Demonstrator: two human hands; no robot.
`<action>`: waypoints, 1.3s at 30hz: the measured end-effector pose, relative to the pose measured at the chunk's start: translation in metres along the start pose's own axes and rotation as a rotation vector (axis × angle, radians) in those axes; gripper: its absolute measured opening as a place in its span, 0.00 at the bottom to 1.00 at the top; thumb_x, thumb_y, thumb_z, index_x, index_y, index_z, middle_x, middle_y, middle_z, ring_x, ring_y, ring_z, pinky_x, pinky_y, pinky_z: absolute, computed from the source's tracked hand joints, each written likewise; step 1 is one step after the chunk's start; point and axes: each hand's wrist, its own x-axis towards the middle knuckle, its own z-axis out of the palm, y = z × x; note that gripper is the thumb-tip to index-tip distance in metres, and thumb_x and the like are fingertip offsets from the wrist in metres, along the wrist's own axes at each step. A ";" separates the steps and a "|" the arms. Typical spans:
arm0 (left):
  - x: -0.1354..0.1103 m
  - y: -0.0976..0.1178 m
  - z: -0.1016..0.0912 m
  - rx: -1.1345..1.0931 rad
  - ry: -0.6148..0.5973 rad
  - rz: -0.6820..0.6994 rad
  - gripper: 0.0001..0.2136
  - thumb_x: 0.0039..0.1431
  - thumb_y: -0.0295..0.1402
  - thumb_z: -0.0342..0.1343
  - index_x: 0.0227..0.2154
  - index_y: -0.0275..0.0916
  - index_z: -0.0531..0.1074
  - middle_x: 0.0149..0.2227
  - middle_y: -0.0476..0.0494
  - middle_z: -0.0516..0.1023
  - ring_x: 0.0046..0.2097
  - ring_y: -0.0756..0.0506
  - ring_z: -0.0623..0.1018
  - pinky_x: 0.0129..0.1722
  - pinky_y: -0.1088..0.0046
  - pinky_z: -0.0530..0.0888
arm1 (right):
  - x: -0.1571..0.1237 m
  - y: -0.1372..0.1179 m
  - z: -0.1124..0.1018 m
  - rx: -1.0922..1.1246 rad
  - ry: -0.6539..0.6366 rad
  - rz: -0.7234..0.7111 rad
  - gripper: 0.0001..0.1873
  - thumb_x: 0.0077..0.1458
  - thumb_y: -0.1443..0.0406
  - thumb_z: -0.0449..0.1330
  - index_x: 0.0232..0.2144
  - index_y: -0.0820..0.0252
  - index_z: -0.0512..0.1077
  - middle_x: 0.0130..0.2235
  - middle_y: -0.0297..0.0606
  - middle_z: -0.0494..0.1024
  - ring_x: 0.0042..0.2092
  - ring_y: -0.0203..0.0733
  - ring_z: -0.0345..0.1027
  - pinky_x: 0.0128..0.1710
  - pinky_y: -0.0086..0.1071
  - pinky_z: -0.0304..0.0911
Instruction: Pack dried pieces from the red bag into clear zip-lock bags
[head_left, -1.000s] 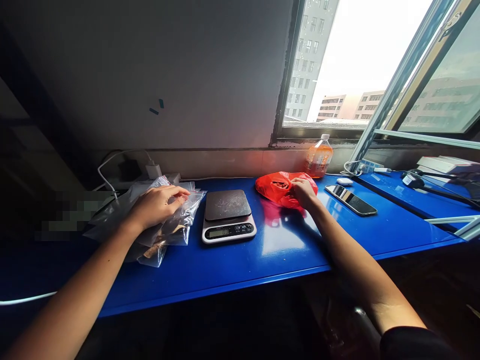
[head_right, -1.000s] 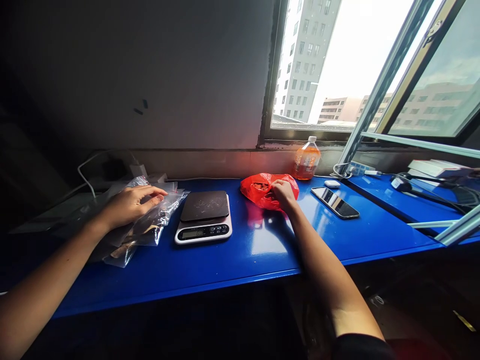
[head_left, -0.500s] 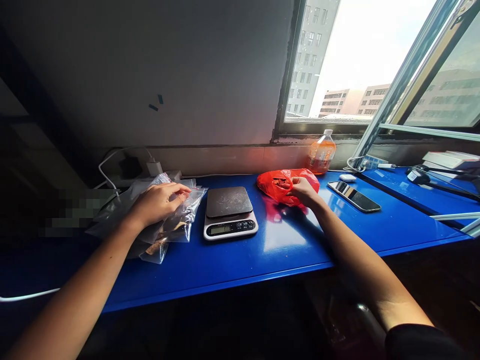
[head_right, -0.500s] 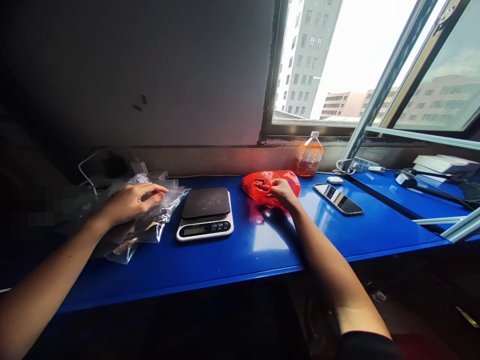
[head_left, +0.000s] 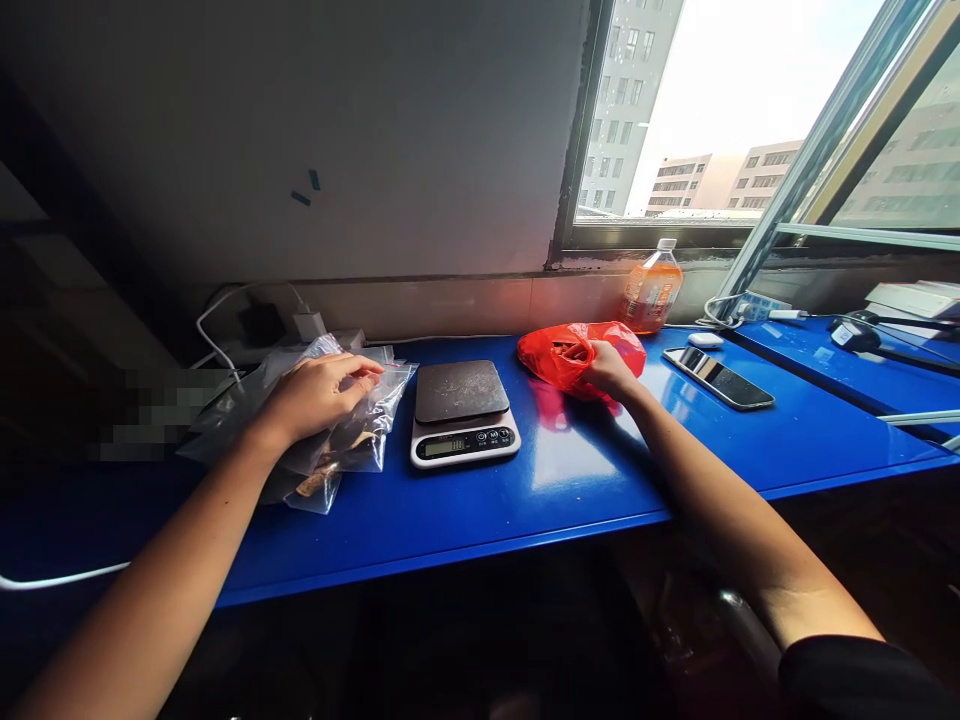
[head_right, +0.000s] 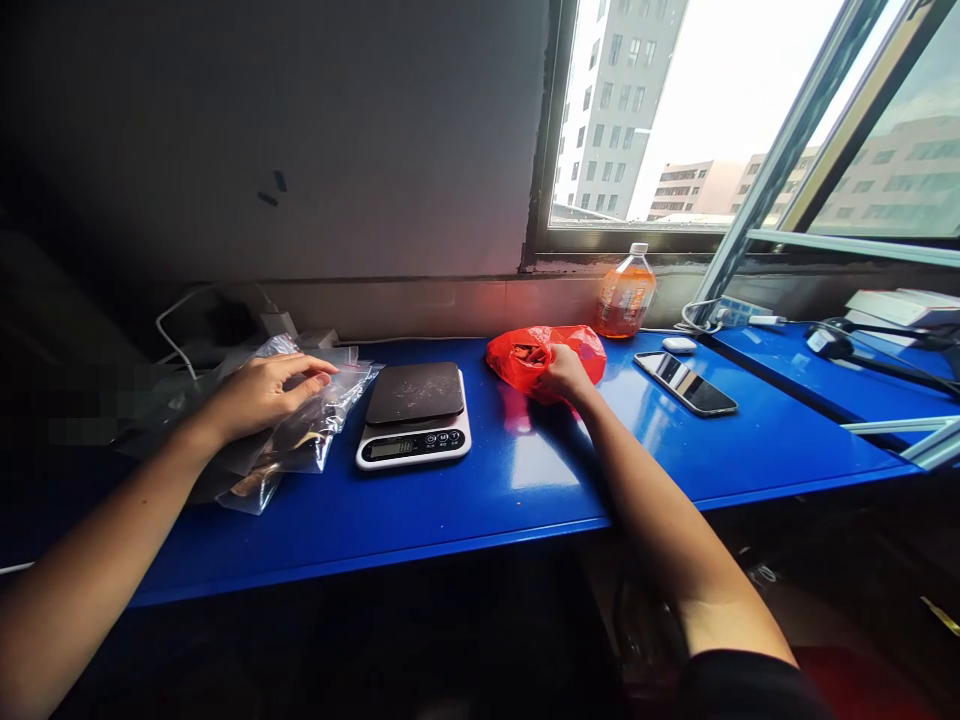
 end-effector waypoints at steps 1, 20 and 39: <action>0.000 0.000 0.000 0.001 0.000 -0.006 0.14 0.60 0.40 0.49 0.43 0.43 0.76 0.46 0.47 0.81 0.47 0.42 0.77 0.49 0.65 0.69 | 0.001 0.000 -0.001 -0.001 0.000 0.006 0.06 0.39 0.68 0.62 0.26 0.60 0.73 0.27 0.38 0.76 0.34 0.44 0.71 0.31 0.33 0.68; -0.005 -0.001 -0.012 -0.045 0.463 0.151 0.13 0.63 0.38 0.49 0.33 0.38 0.77 0.36 0.44 0.81 0.41 0.43 0.78 0.45 0.67 0.72 | 0.007 0.011 -0.010 -0.096 -0.062 -0.022 0.17 0.34 0.70 0.52 0.32 0.58 0.68 0.35 0.35 0.76 0.36 0.42 0.67 0.37 0.32 0.63; 0.002 -0.018 -0.025 -0.250 0.253 -0.266 0.21 0.59 0.36 0.53 0.54 0.37 0.68 0.45 0.43 0.77 0.33 0.50 0.74 0.36 0.72 0.74 | 0.003 0.000 -0.009 -0.235 0.150 -0.017 0.10 0.48 0.61 0.51 0.20 0.57 0.67 0.23 0.36 0.71 0.30 0.42 0.64 0.34 0.34 0.61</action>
